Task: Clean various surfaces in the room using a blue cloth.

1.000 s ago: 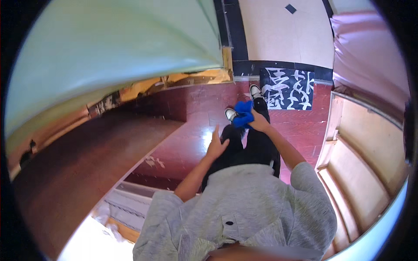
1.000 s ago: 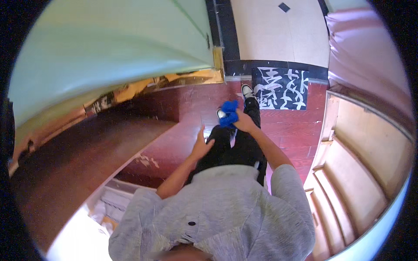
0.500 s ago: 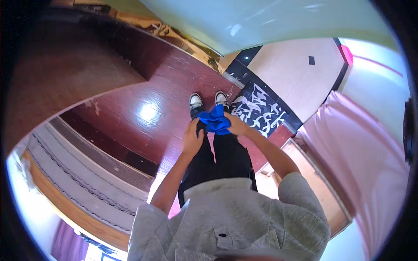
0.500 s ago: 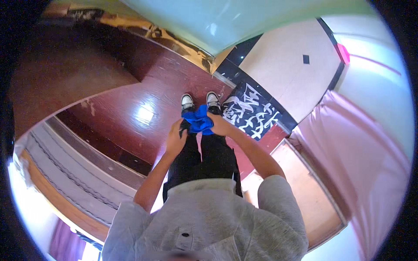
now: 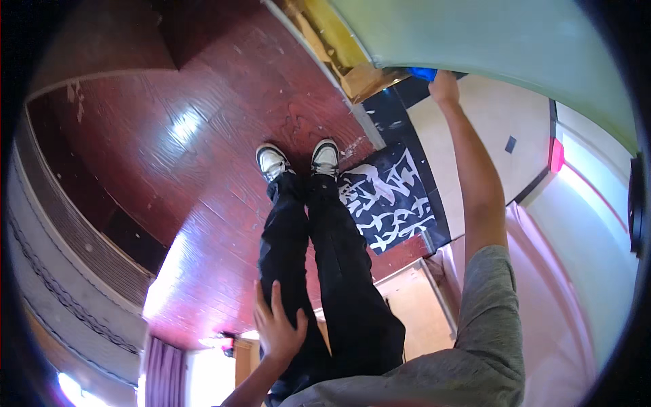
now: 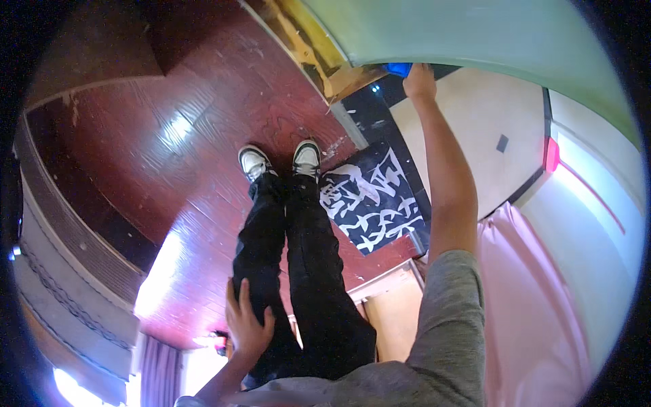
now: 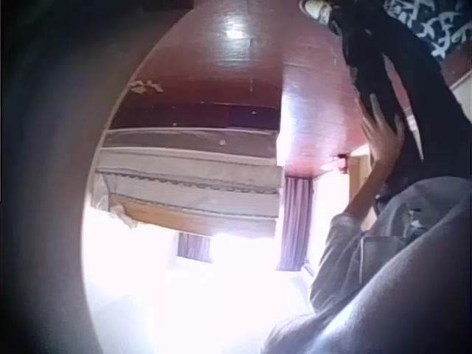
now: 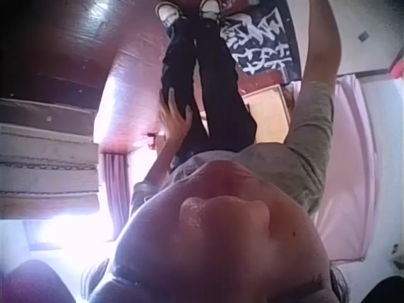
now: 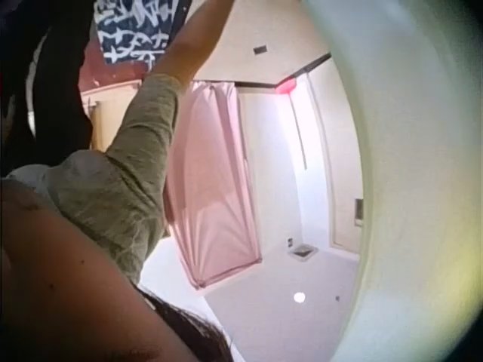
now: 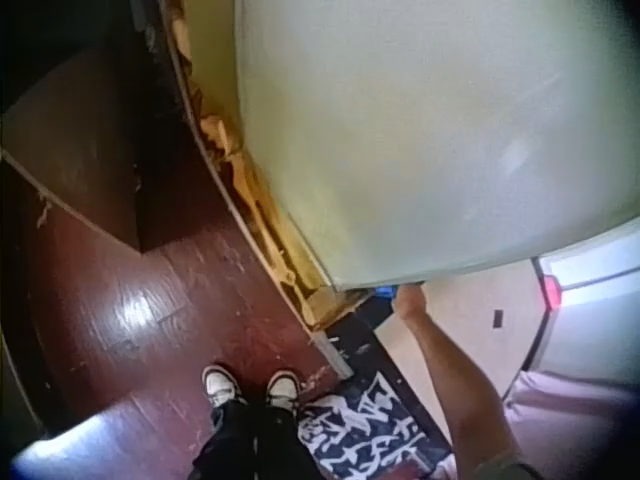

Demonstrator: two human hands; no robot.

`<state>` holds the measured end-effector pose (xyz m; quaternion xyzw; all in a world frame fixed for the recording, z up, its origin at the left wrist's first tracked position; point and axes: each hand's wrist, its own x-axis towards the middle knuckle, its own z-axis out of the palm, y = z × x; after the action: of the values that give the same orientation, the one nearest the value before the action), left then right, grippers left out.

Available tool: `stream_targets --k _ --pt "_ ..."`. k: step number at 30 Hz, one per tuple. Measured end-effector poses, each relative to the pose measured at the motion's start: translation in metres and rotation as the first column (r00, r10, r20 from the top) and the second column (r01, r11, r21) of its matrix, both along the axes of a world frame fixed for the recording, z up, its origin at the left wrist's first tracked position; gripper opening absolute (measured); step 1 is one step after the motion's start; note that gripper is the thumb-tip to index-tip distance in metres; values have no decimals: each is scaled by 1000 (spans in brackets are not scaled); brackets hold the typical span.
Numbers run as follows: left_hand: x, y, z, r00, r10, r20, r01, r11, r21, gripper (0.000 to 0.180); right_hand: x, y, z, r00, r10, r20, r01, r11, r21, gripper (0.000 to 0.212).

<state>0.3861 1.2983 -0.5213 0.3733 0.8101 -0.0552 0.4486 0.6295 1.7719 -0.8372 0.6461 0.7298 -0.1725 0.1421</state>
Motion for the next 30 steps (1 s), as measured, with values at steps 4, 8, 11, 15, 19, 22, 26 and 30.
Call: stream_targets --k 4,8,11,15,19,22,26,30 --pt "14 8 -3 999 37 36 -38 999 24 74 11 18 -92 919 337 206 -349 937 23 57" --pt "11 11 -4 999 41 -36 -41 999 -11 71 -53 -39 -129 997 79 -15 -78 993 86 64" --pt "10 8 -2 998 59 -22 -60 998 -26 69 -99 -95 -117 987 151 58 -143 982 -124 62" --pt "26 27 -5 995 83 59 -86 995 44 64 -111 -152 -110 907 382 -176 -391 920 -20 54" --pt "21 34 -9 990 103 96 -107 993 41 61 -168 -206 -55 737 362 -571 -653 597 -465 56" --pt "3 19 -47 881 440 175 -425 897 -120 64 -193 -252 26 727 73 -682 -494 745 -447 57" --pt "-23 29 -95 784 587 205 -619 709 337 75 -183 -286 131 564 -250 -787 -350 790 -503 61" --pt "-50 79 -94 835 196 514 -423 827 370 77 -147 -289 253 487 -514 -706 -359 619 -699 69"
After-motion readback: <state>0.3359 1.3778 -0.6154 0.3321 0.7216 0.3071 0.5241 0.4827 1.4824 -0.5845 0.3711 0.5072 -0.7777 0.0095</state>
